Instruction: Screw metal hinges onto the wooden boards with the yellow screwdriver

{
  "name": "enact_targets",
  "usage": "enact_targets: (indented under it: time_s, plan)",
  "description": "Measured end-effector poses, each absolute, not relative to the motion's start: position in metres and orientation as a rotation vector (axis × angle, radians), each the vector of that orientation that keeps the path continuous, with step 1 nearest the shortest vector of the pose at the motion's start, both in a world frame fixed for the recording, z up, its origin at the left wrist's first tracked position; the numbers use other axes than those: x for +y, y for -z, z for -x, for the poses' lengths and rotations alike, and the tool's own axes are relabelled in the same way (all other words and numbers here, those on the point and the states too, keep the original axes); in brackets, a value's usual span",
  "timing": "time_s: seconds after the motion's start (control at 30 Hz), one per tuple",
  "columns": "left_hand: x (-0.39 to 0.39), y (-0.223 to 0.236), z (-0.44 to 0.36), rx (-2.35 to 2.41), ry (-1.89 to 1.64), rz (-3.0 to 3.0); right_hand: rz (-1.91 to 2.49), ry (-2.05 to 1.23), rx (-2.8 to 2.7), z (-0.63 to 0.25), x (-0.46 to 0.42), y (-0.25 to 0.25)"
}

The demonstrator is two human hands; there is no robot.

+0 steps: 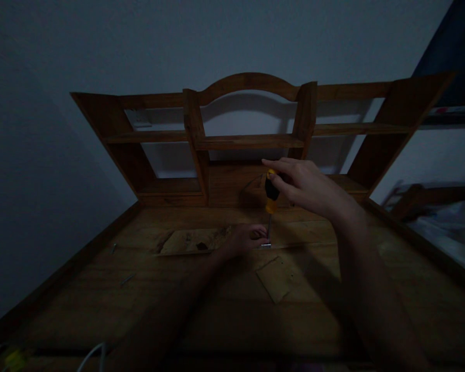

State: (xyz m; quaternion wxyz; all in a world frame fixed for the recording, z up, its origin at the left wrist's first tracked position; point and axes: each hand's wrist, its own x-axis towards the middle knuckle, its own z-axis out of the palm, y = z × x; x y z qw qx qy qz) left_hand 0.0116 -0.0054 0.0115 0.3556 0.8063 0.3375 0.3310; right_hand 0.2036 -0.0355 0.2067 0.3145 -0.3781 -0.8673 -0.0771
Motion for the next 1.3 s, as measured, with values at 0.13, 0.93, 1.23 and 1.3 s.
enact_targets:
  time_s: [0.13,0.93,1.23,1.3]
  plan:
    - [-0.0039,-0.0091,-0.0122,0.847,-0.853,-2.053,1.004,0.211,-2.280,-0.2027,-0.0343,-0.2059]
    - [-0.0046,-0.0085,-0.0106,0.864,-0.847,-2.069,0.964,0.135,-2.355,-0.2040,-0.0345,-0.2025]
    - [-0.0071,-0.0116,-0.0127,0.872,-0.879,-2.065,1.041,0.175,-2.307,-0.2035,-0.0321,-0.2026]
    - [-0.0078,-0.0129,-0.0126,0.867,-0.887,-2.070,1.033,0.172,-2.304,-0.2034,-0.0338,-0.2043]
